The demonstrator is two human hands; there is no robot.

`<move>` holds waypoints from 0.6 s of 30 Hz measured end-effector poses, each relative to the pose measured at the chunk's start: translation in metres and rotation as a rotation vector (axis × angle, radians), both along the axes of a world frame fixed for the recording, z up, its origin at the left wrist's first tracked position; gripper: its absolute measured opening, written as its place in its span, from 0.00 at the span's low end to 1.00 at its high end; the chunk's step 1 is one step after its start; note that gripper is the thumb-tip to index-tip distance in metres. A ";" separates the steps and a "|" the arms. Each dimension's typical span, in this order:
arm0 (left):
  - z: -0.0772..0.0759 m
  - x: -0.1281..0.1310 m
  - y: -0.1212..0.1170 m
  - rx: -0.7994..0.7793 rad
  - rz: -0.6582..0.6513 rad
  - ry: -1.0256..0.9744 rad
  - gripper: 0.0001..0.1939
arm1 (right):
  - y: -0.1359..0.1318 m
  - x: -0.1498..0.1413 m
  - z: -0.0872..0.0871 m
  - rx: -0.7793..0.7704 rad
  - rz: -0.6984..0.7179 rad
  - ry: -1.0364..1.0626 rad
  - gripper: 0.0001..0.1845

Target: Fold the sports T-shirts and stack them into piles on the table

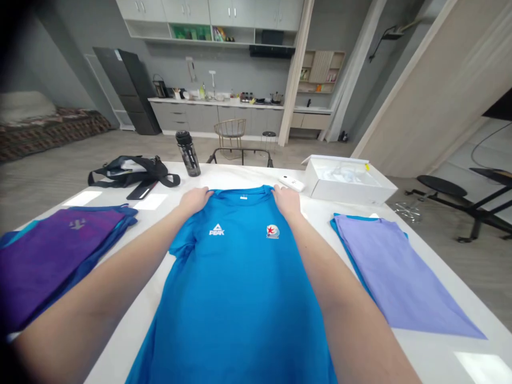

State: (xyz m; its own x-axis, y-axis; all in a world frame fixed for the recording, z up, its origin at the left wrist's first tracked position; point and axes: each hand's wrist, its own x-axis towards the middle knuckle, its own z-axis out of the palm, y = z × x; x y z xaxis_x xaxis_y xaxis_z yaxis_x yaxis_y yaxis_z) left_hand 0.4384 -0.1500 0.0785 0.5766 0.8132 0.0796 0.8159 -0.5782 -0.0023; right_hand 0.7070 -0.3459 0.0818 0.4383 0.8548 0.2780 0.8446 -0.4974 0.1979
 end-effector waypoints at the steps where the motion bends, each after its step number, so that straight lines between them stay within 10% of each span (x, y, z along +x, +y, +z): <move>1: -0.022 0.006 0.010 -0.029 0.007 0.017 0.28 | 0.011 0.005 -0.021 -0.038 -0.005 0.034 0.24; 8: -0.098 0.040 0.079 -0.024 0.006 0.012 0.29 | 0.075 0.050 -0.098 -0.088 -0.032 0.237 0.26; 18: -0.094 0.068 0.073 0.166 -0.178 -0.177 0.19 | 0.096 0.077 -0.095 0.158 -0.067 0.291 0.24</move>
